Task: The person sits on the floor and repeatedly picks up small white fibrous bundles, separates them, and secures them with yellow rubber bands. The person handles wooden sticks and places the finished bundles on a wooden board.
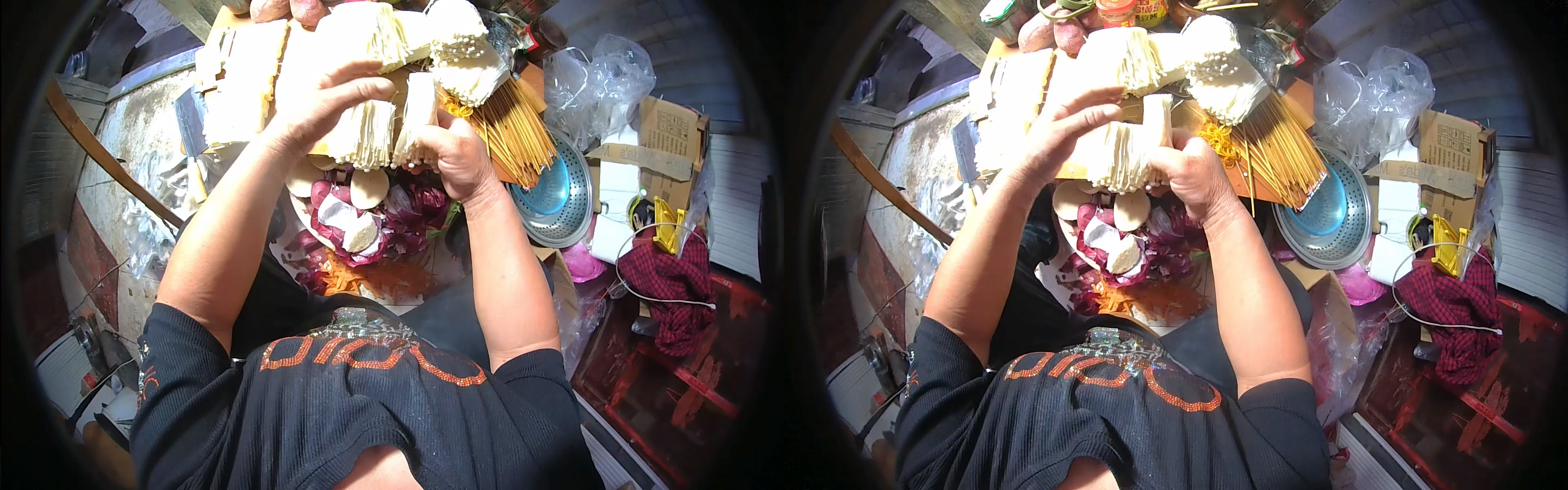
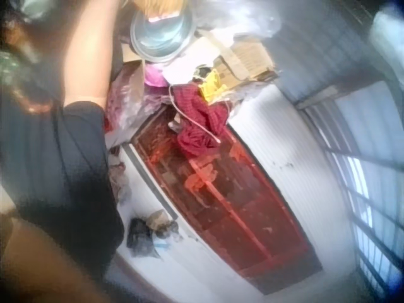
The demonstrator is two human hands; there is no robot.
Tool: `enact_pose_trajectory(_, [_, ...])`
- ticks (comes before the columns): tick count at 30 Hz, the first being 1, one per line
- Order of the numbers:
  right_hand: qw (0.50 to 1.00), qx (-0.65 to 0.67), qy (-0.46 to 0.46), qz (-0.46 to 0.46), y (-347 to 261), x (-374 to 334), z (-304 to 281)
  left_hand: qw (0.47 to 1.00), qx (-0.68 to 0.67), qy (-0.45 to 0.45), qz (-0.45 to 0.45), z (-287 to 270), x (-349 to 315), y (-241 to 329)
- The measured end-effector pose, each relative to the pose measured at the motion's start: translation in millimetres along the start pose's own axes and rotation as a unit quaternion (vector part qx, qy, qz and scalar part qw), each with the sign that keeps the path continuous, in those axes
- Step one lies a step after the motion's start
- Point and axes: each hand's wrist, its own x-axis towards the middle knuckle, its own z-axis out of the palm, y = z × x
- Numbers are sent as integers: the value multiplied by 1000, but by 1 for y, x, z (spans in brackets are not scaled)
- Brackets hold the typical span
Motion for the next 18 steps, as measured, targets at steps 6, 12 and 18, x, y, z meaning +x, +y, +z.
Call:
enact_pose_trajectory(6, [995,18,-77,-55,13,-8,17,973,-106,-185,-86,29,-8,-9])
enact_pose_trajectory(12, [994,-87,-58,15,2,-8,21,984,-102,-141,-40,24,-6,-24])
enact_pose_trajectory(18, [954,-273,88,-86,-8,-14,7,993,-20,-49,-109,12,-5,-17])
